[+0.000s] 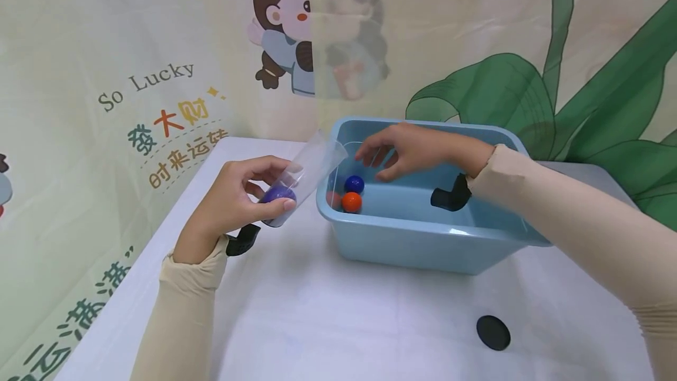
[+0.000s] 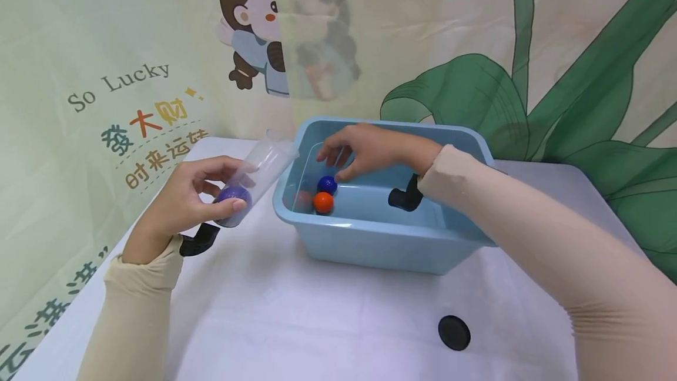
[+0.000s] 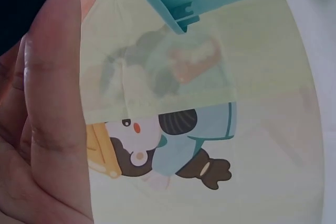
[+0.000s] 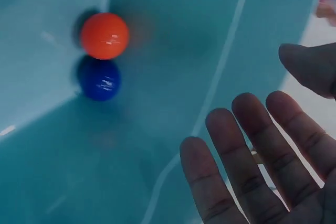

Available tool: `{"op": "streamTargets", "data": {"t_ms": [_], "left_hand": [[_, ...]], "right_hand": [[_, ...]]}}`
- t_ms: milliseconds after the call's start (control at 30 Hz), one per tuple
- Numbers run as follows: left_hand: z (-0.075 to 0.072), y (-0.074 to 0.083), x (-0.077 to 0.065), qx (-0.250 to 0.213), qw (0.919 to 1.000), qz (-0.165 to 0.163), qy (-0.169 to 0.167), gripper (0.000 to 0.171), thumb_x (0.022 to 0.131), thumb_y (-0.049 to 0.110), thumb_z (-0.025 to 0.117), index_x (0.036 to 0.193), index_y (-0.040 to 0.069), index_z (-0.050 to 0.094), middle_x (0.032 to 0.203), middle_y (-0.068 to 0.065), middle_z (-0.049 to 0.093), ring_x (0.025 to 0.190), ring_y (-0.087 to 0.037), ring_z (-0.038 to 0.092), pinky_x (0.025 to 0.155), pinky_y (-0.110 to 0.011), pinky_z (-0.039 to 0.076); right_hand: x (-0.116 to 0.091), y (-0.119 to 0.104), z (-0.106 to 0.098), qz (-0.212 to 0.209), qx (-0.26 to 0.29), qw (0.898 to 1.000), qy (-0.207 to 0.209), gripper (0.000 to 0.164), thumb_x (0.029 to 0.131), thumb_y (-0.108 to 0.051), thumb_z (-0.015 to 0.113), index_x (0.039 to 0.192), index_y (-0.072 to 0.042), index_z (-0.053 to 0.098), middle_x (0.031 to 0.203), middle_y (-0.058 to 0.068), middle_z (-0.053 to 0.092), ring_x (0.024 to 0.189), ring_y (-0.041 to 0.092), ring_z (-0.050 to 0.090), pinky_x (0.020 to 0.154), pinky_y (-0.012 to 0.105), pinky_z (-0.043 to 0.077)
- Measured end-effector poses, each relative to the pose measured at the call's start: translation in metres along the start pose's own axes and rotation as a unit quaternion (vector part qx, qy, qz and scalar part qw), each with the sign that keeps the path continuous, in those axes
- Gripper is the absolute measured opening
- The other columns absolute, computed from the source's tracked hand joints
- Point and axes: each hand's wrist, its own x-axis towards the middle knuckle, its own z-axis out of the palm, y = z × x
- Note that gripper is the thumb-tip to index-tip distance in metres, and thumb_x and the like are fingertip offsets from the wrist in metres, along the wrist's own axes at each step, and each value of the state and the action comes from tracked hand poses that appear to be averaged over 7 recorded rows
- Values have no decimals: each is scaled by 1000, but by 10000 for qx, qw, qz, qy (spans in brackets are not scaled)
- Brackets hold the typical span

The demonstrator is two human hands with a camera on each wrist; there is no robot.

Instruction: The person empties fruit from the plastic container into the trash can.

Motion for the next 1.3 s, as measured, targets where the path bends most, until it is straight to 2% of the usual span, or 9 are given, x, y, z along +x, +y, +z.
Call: {"op": "streamTargets", "data": {"t_ms": [200, 433, 733, 1067, 1167, 1300], "left_hand": [[-1, 1, 0, -40, 10000, 63, 44, 38, 78, 13, 82, 115, 14, 72, 91, 1, 70, 82, -18, 64, 63, -32, 57], [0, 1, -2, -62, 9999, 71, 73, 38, 77, 12, 83, 114, 12, 72, 91, 0, 70, 82, -18, 64, 63, -31, 57], [1, -1, -1, 12, 9998, 162, 106, 40, 76, 11, 82, 115, 8, 71, 91, 1, 70, 83, -17, 64, 63, -31, 57], [1, -1, -1, -66, 9996, 279, 64, 40, 76, 9, 82, 114, 8, 71, 90, 2, 70, 81, -17, 64, 62, -31, 58], [1, 0, -1, -110, 9997, 230, 44, 40, 76, 9, 82, 114, 9, 72, 92, 0, 71, 82, -17, 65, 62, -32, 58], [2, 1, -1, -113, 9997, 204, 17, 40, 76, 10, 83, 114, 10, 72, 93, 0, 71, 82, -17, 65, 63, -32, 58]], "right_hand": [[13, 18, 12, 147, -14, 9997, -201, 47, 86, -8, 73, 131, -5, 61, 117, 9, 66, 109, 27, 64, 95, 44, 53], [33, 35, 25, 559, -277, 9951, -773, 51, 88, -12, 73, 136, -7, 57, 118, 18, 66, 105, 26, 66, 90, 39, 55], [51, 41, 44, 1097, -859, 9789, -1492, 56, 90, -17, 72, 142, -18, 52, 113, 7, 66, 101, 22, 61, 85, 37, 53], [61, 41, 57, 1111, -1055, 9721, -1774, 53, 91, -18, 72, 140, -19, 52, 128, 8, 59, 106, 24, 58, 94, 39, 50], [64, 42, 60, 1143, -1076, 9714, -1784, 52, 91, -16, 72, 139, -19, 52, 127, 8, 59, 106, 25, 57, 94, 38, 50], [66, 42, 63, 1358, -1096, 9675, -1830, 52, 91, -13, 70, 138, -18, 48, 114, 7, 61, 98, 24, 58, 84, 33, 50]]}}
